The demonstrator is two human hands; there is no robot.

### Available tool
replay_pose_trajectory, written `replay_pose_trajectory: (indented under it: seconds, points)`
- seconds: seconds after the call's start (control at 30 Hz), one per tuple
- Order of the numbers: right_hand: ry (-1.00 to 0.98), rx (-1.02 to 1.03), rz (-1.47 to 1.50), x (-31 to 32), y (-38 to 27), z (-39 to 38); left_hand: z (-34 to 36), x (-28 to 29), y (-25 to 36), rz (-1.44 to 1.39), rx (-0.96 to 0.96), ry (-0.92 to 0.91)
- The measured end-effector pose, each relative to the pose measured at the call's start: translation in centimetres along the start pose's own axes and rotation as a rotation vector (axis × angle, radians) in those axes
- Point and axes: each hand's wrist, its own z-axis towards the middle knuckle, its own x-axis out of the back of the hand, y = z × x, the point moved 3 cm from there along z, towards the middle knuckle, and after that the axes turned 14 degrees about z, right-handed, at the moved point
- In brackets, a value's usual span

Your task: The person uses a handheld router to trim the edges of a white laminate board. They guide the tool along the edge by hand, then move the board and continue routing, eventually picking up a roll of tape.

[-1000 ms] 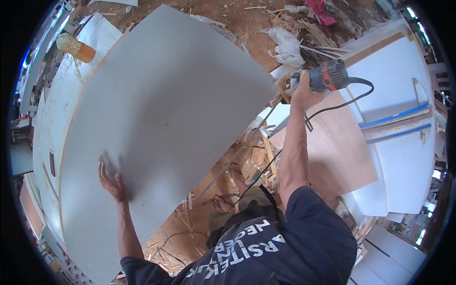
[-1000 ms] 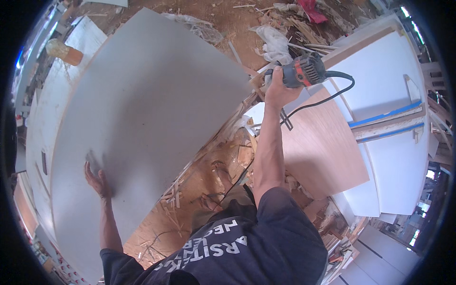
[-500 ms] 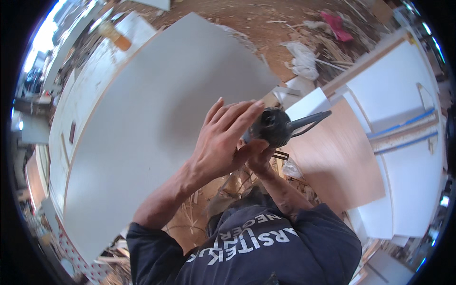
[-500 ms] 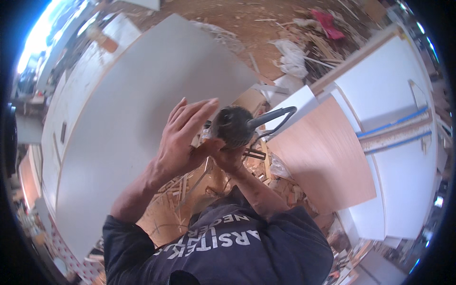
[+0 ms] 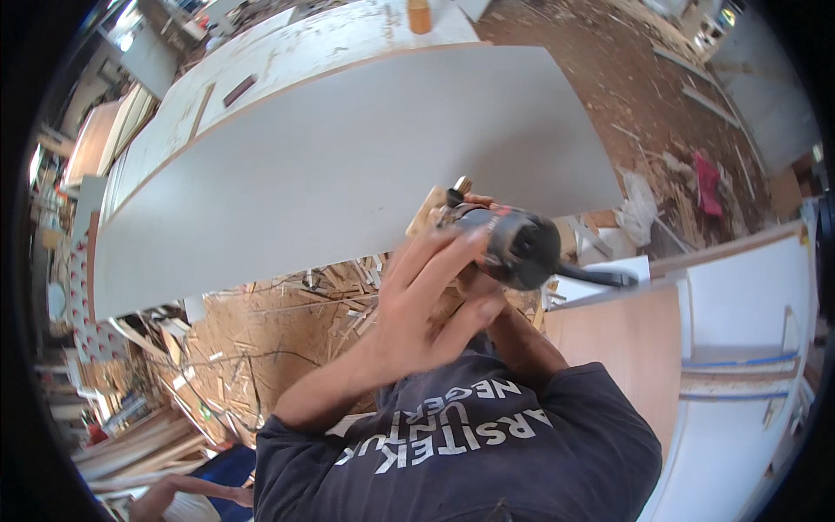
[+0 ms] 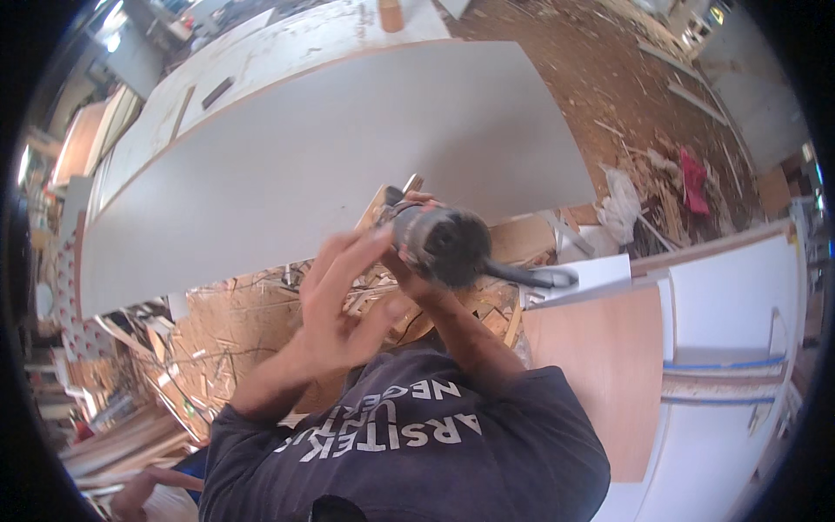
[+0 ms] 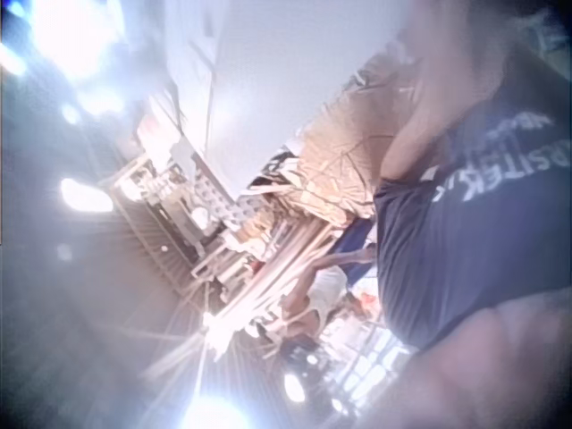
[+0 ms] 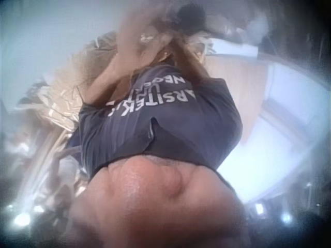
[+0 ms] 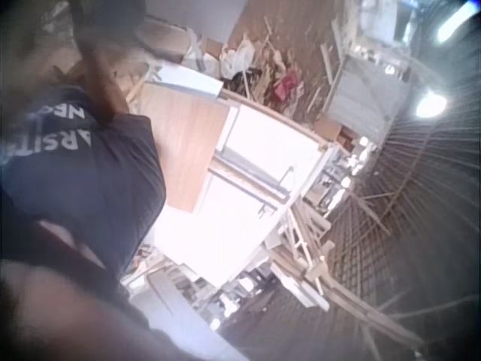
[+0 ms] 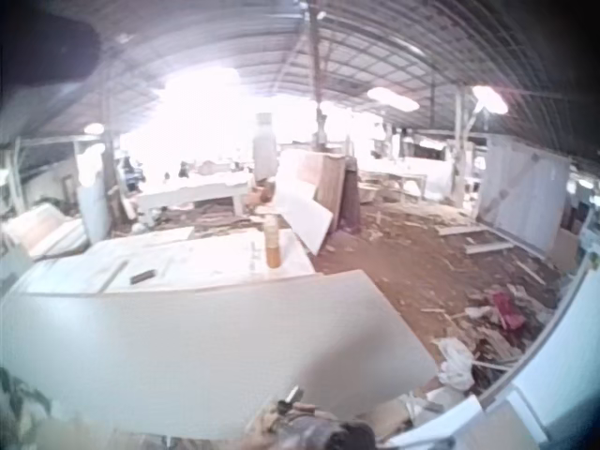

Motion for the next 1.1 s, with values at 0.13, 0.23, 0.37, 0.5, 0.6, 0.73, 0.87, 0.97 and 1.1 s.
replay_pose_trajectory:
  seconds: [0.13,0.23,0.37,0.5,0.6,0.73,0.87,0.97,1.1]
  points:
    - [-0.084,0.215,-0.009,-5.2,-2.3,1.8,-11.6,1.8,-5.9,-0.233,0.483,-0.083]
    - [-0.151,0.259,0.076,-8.5,-3.7,1.6,-15.6,2.0,-9.9,-0.633,1.161,-0.006]
    - [-0.175,0.324,0.18,-10.9,-3.6,1.2,-15.0,5.6,-12.7,-0.877,1.381,0.379]
    - [-0.093,0.304,0.082,-12.5,-3.7,1.0,-17.1,9.3,-10.0,-0.495,1.013,0.426]
    - [-0.002,0.352,-0.083,-11.5,-1.8,1.9,-19.7,11.7,-8.5,-0.379,0.865,0.689]
    - [0.177,0.137,0.02,-8.2,0.3,2.8,-25.7,16.9,-12.3,-0.599,1.123,1.099]
    - [0.368,-0.081,0.679,-8.2,0.6,3.6,-35.8,21.6,-18.9,-0.661,1.222,1.371]
    - [0.36,-0.132,0.902,-8.7,0.9,3.4,-43.1,23.6,-22.8,-0.595,1.386,1.494]
    - [0.301,-0.229,0.868,-10.3,1.2,2.7,-42.0,17.6,-21.4,-0.84,1.55,0.906]
